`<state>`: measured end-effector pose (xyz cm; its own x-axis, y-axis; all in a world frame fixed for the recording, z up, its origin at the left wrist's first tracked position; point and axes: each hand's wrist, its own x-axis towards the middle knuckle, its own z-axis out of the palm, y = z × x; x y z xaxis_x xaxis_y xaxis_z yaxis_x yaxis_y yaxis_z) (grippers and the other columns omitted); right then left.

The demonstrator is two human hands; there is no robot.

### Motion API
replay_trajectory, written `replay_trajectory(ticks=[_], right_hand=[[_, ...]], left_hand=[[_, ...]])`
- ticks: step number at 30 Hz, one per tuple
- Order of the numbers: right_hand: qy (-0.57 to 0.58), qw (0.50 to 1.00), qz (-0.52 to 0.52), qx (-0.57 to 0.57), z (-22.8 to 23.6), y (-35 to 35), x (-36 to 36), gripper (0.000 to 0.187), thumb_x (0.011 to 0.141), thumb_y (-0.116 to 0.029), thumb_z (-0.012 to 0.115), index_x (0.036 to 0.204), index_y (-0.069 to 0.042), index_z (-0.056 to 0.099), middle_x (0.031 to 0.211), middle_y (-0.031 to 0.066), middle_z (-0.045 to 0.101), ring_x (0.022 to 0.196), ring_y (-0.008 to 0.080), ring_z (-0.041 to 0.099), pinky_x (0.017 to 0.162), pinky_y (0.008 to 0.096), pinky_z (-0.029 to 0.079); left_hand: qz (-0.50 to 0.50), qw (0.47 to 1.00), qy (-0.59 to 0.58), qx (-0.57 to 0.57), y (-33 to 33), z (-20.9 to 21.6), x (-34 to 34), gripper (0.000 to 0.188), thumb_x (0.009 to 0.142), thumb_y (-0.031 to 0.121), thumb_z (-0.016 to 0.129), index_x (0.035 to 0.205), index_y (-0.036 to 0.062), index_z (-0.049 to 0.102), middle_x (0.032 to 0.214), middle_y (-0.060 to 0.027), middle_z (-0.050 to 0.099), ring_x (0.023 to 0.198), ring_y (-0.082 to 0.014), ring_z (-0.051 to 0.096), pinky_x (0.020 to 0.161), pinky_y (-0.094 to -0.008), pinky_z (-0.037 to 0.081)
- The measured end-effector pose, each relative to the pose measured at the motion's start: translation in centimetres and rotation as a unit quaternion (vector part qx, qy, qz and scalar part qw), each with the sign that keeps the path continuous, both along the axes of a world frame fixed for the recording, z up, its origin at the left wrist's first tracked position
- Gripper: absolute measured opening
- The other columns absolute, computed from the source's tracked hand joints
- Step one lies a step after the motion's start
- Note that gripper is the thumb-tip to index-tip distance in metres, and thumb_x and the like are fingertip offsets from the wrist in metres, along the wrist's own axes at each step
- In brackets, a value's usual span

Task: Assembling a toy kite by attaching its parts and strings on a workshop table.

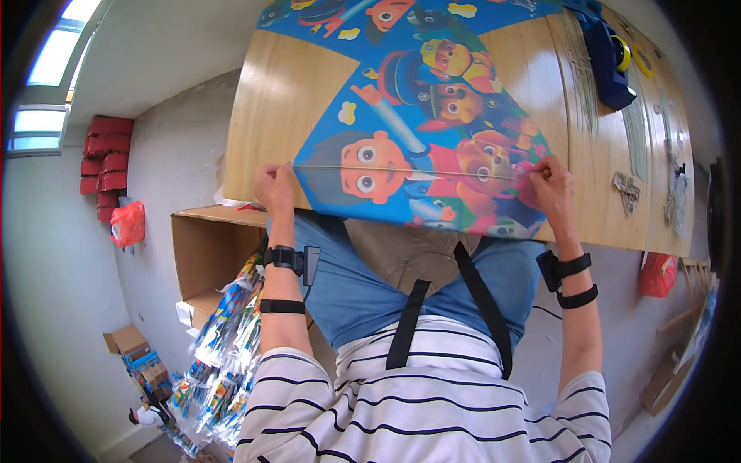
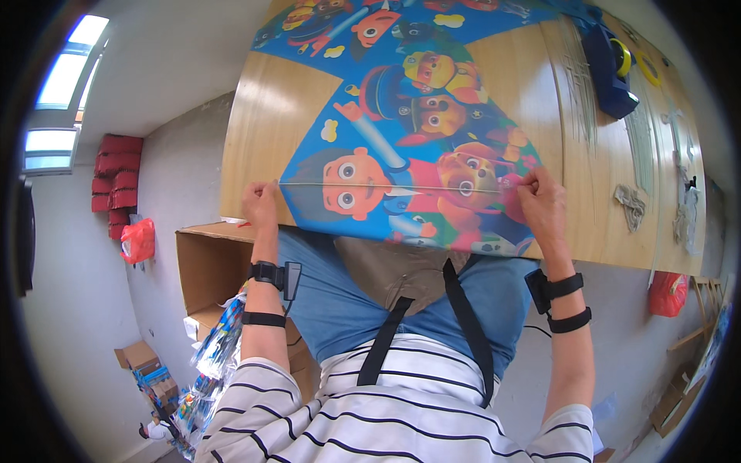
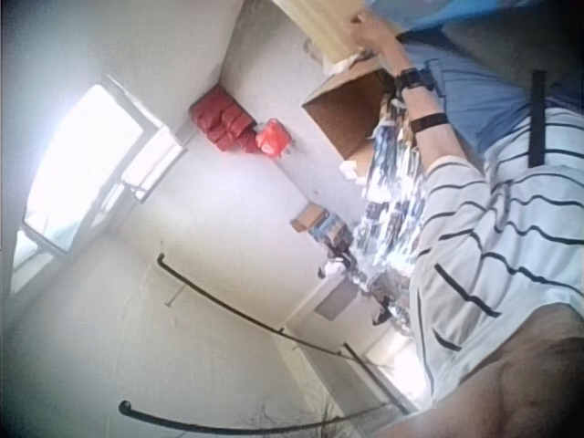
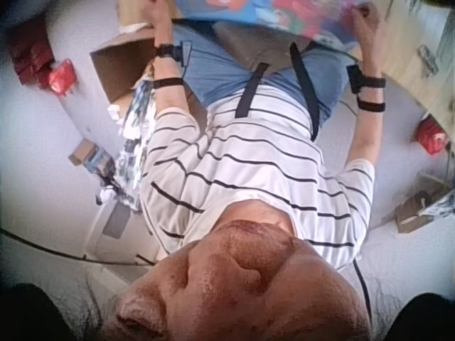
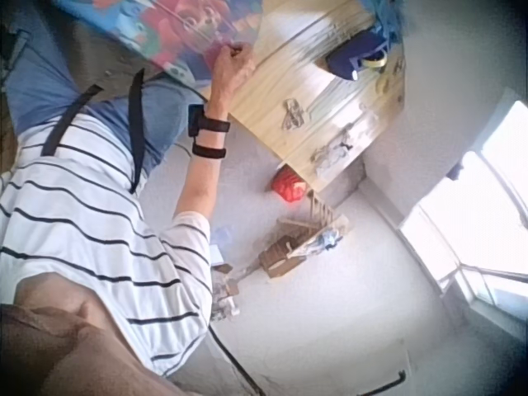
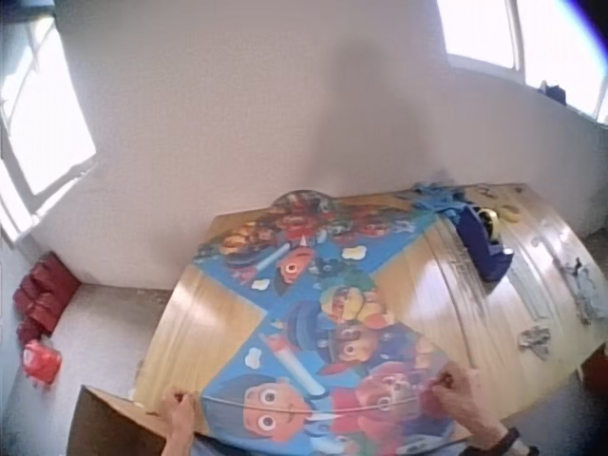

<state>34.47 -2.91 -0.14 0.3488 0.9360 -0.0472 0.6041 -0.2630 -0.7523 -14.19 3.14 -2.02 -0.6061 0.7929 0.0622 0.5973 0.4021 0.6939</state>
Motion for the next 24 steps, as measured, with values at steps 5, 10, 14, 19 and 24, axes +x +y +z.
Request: replay_trajectory(ticks=[5, 10, 14, 19, 24], right_hand=[[-0.041, 0.999, 0.004, 0.016, 0.3, 0.1, -0.2, 0.009, 0.075, -0.003, 0.063, 0.083, -0.001, 0.061, 0.065, 0.0125, 0.060, 0.060, 0.0211, 0.059, 0.058, 0.0339, 0.047], [-0.062, 0.998, 0.000, 0.008, -0.6, 0.3, 0.0, 0.010, 0.074, -0.007, 0.063, 0.083, -0.003, 0.063, 0.067, 0.0147, 0.063, 0.065, 0.0277, 0.063, 0.061, 0.0387, 0.049], [-0.077, 0.997, -0.007, 0.008, -0.9, 0.4, -0.2, 0.010, 0.074, -0.010, 0.060, 0.082, -0.005, 0.063, 0.072, 0.0170, 0.065, 0.072, 0.0361, 0.065, 0.066, 0.0437, 0.051], [-0.096, 0.995, -0.008, -0.005, -0.3, 0.4, -0.3, 0.008, 0.073, -0.009, 0.059, 0.080, -0.006, 0.062, 0.076, 0.0178, 0.066, 0.075, 0.0383, 0.064, 0.067, 0.0445, 0.051], [-0.087, 0.996, -0.009, -0.013, -0.6, 0.4, 0.0, 0.009, 0.074, -0.009, 0.059, 0.081, -0.006, 0.062, 0.076, 0.0180, 0.065, 0.076, 0.0384, 0.064, 0.067, 0.0445, 0.050]], left_hand=[[0.004, 0.999, 0.036, -0.013, 0.5, -1.1, -1.0, 0.028, 0.075, 0.029, 0.077, 0.083, 0.0032, 0.068, 0.077, -0.0090, 0.068, 0.072, -0.0226, 0.064, 0.070, -0.0366, 0.050], [0.002, 0.993, 0.118, -0.021, 0.8, -2.1, -2.3, 0.028, 0.073, 0.028, 0.078, 0.083, 0.0033, 0.069, 0.076, -0.0092, 0.068, 0.071, -0.0232, 0.065, 0.069, -0.0370, 0.050], [-0.020, 0.997, 0.080, 0.002, 0.7, -2.1, -2.4, 0.026, 0.075, 0.027, 0.078, 0.081, 0.0032, 0.068, 0.075, -0.0080, 0.067, 0.070, -0.0210, 0.063, 0.068, -0.0352, 0.050], [-0.007, 0.999, 0.045, -0.012, 0.8, -1.8, -1.7, 0.024, 0.079, 0.024, 0.076, 0.081, 0.0016, 0.067, 0.073, -0.0036, 0.064, 0.068, -0.0141, 0.058, 0.066, -0.0306, 0.047], [-0.015, 0.999, 0.044, 0.002, 0.7, -1.9, -1.8, 0.023, 0.080, 0.022, 0.076, 0.080, 0.0014, 0.066, 0.072, -0.0031, 0.062, 0.067, -0.0131, 0.056, 0.065, -0.0294, 0.046]])
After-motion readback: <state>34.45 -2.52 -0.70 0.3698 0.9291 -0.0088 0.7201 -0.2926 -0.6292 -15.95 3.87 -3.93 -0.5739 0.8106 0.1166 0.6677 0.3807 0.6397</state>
